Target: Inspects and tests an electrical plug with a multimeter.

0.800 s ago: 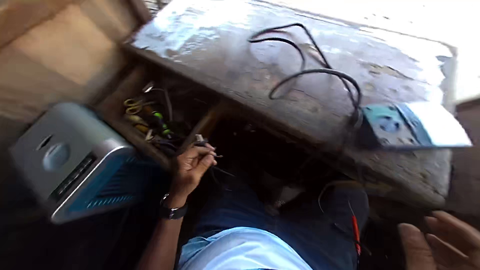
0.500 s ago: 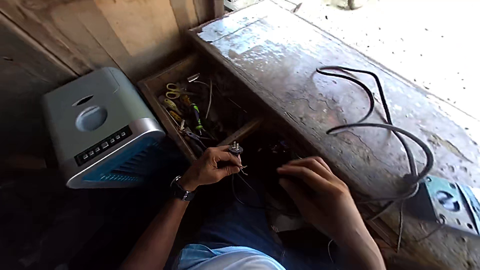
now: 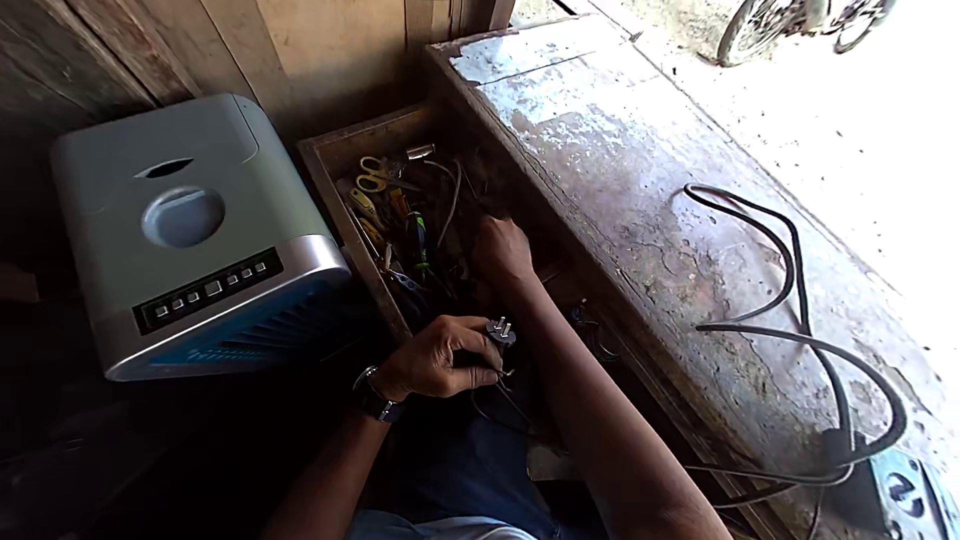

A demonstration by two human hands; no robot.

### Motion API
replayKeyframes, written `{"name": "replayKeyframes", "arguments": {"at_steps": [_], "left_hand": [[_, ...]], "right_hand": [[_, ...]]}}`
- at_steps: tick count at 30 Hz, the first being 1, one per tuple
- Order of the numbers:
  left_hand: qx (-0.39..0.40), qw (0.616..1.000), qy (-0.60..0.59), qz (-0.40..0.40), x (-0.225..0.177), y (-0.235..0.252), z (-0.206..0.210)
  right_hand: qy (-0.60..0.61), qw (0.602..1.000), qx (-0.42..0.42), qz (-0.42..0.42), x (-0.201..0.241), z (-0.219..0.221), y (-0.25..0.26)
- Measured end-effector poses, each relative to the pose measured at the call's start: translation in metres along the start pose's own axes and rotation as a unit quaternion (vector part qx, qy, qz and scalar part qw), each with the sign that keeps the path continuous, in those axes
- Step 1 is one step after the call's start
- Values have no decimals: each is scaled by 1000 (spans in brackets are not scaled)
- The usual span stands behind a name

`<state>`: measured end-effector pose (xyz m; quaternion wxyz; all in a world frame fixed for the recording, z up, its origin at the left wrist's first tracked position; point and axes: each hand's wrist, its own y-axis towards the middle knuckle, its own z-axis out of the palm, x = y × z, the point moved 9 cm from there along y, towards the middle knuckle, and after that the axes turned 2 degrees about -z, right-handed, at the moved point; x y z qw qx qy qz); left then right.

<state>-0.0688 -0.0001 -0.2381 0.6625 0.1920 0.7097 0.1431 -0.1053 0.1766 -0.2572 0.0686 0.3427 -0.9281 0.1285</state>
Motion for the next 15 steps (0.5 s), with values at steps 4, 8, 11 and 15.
{"name": "replayKeyframes", "arguments": {"at_steps": [4,8,11,15], "left_hand": [[11,1000,-10,-7,0,1,1],[11,1000,-12,-5,0,0,1],[7,1000,-6,-8,0,-1,1],[15,1000,-14,-13,0,-3,2]], "right_hand": [[-15,1000,-20,3,3,13,16],[-36,999,-4,-21,11,7,15],[-61,998,28,-9,13,3,12],[-38,994,-34,-99,35,-12,-11]]}}
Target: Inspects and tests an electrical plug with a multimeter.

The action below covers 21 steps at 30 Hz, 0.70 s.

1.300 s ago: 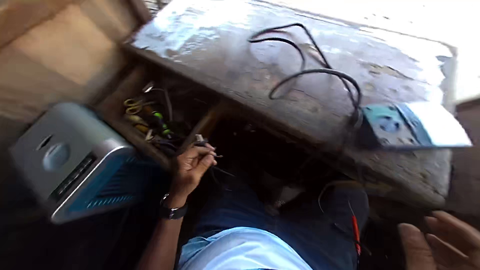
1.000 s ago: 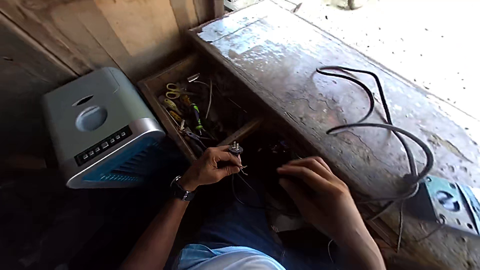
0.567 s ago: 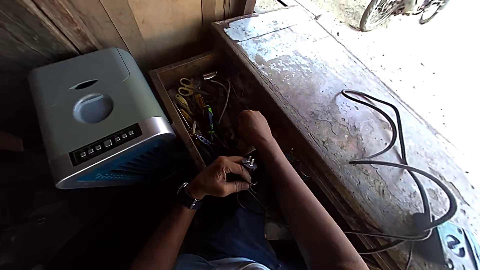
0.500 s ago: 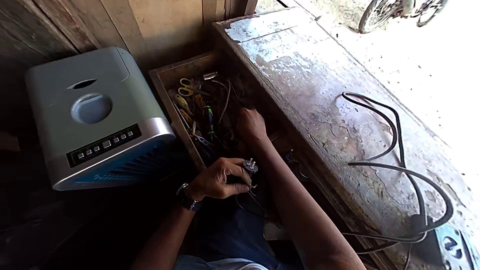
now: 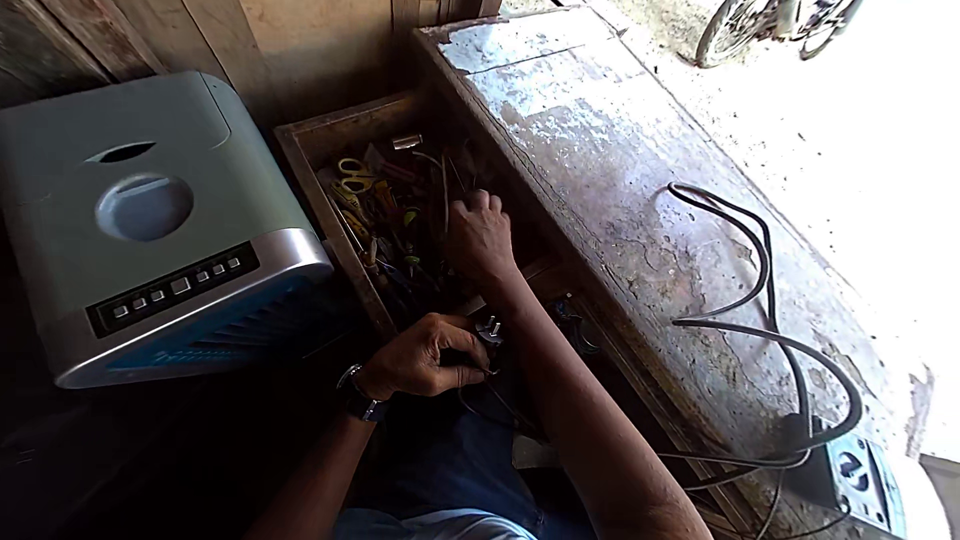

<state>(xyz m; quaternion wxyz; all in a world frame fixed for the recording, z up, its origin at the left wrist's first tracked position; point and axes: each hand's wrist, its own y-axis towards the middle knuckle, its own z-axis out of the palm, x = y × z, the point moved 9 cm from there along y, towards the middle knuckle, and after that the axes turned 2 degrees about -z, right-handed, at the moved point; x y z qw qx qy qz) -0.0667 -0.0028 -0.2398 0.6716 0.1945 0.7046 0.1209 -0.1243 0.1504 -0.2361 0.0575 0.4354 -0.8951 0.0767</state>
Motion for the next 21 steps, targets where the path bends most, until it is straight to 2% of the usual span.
{"name": "replayKeyframes", "arguments": {"at_steps": [2,3,4,6,10,14,19,21], "left_hand": [[10,1000,-17,1,1,0,0],[16,1000,-22,-1,1,-1,0],[22,999,-25,-2,1,-1,-1],[33,999,-33,-7,1,-1,0],[53,996,-63,-32,2,-3,1],[67,992,-94,-59,4,-3,1],[10,992,-96,-84,3,-5,3],[-26,993,-84,-79,0,-7,12]], "right_hand": [[69,987,21,-140,25,9,-16],[125,968,70,-208,35,25,-22],[168,947,130,-241,42,42,-27],[174,943,167,-228,39,61,-32],[57,967,167,-182,32,60,-34],[37,972,177,-150,28,60,-35],[144,963,183,-133,22,55,-35],[240,954,133,-118,15,39,-34]]}}
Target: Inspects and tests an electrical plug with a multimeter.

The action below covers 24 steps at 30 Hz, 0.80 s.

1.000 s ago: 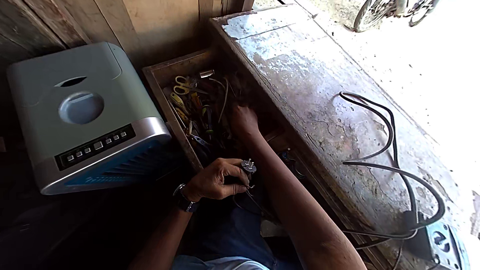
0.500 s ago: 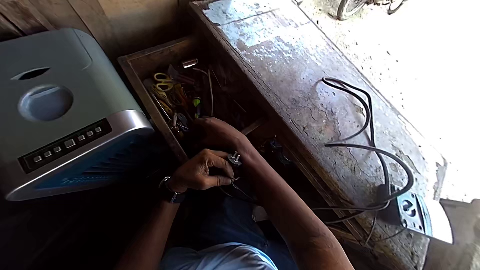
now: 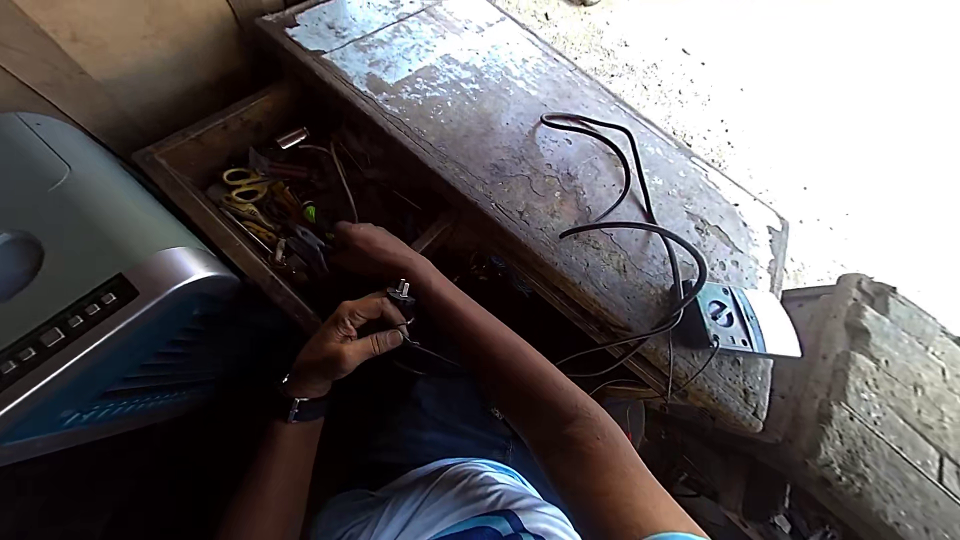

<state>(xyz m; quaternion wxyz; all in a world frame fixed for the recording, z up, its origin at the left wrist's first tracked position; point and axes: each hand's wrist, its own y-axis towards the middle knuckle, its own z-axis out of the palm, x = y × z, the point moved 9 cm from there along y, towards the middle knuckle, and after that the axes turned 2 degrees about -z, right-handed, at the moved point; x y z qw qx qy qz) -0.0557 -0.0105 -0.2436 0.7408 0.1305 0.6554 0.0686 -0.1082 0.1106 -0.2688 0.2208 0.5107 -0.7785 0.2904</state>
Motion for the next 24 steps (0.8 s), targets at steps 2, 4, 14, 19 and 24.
{"name": "replayKeyframes", "arguments": {"at_steps": [2,4,14,19,24], "left_hand": [[-24,999,25,15,-12,-3,15],[-24,996,82,39,-30,-5,30],[73,964,228,114,-62,-1,107],[107,973,187,83,-46,12,132],[114,976,183,27,-31,20,153]], "right_hand": [[140,982,-118,-57,-3,-27,-14],[251,936,-218,-116,-5,-55,-47],[462,812,-357,-26,-48,-49,-318],[562,742,-365,6,-62,31,-393],[420,792,-440,45,-43,44,-431]]}}
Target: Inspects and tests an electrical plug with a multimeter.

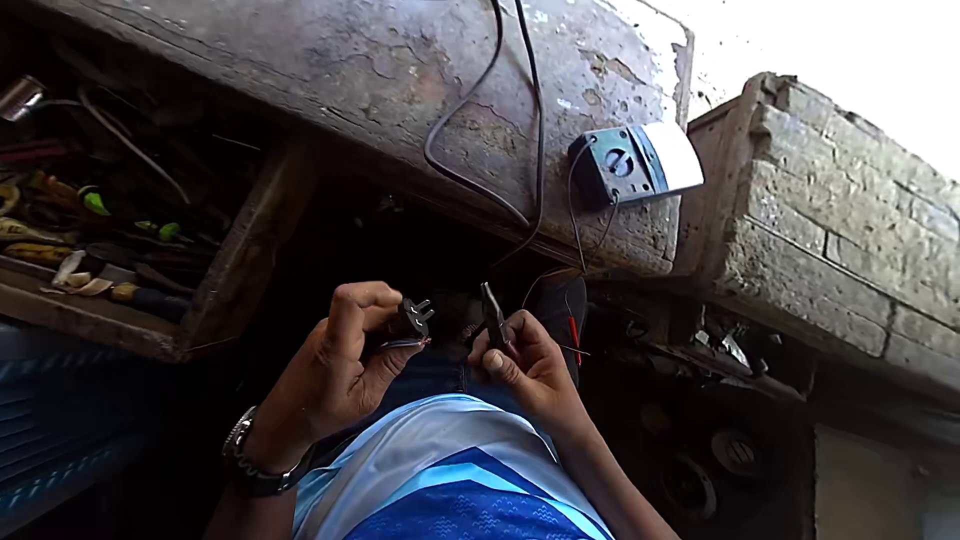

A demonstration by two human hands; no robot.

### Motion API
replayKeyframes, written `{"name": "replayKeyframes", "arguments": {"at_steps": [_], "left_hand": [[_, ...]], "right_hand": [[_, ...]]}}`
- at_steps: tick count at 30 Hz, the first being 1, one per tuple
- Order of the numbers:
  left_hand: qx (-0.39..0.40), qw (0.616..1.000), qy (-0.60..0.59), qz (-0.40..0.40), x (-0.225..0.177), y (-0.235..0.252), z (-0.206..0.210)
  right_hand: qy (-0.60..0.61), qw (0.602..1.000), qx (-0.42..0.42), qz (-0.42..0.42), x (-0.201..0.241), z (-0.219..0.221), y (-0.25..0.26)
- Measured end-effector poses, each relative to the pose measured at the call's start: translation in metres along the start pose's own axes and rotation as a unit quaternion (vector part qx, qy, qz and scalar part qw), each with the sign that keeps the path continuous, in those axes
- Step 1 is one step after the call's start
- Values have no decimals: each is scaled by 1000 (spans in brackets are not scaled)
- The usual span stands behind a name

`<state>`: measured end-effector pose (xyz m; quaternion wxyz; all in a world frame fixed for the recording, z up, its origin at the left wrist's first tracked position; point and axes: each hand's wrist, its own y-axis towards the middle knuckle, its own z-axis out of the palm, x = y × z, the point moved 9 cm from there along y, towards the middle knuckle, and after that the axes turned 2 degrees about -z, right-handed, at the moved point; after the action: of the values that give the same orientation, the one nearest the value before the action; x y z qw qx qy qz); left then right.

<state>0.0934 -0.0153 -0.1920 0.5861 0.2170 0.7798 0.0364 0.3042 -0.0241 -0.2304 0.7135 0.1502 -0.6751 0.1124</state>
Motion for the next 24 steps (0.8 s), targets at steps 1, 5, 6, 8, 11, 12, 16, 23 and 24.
{"name": "replayKeyframes", "arguments": {"at_steps": [1,5,6,8,11,12,16,23,24], "left_hand": [[4,1000,7,-3,-2,2,5],[13,998,61,30,-20,6,22],[12,997,65,42,-25,6,26],[9,996,63,61,-31,4,33],[18,996,51,76,-36,1,43],[23,995,52,78,-37,1,46],[42,994,55,88,-39,1,56],[101,991,13,85,-41,1,73],[105,991,11,81,-40,1,75]], "right_hand": [[-47,998,-19,-41,5,-4,-4],[-165,967,-87,-172,18,-15,-19],[-171,962,-88,-191,19,-15,-21],[-171,958,-89,-212,18,-14,-26],[-177,953,-97,-226,12,-13,-31],[-181,951,-97,-229,11,-13,-32],[-203,943,-83,-252,13,-10,-35],[-231,929,-105,-270,17,-10,-37],[-233,929,-105,-268,17,-10,-37]]}}
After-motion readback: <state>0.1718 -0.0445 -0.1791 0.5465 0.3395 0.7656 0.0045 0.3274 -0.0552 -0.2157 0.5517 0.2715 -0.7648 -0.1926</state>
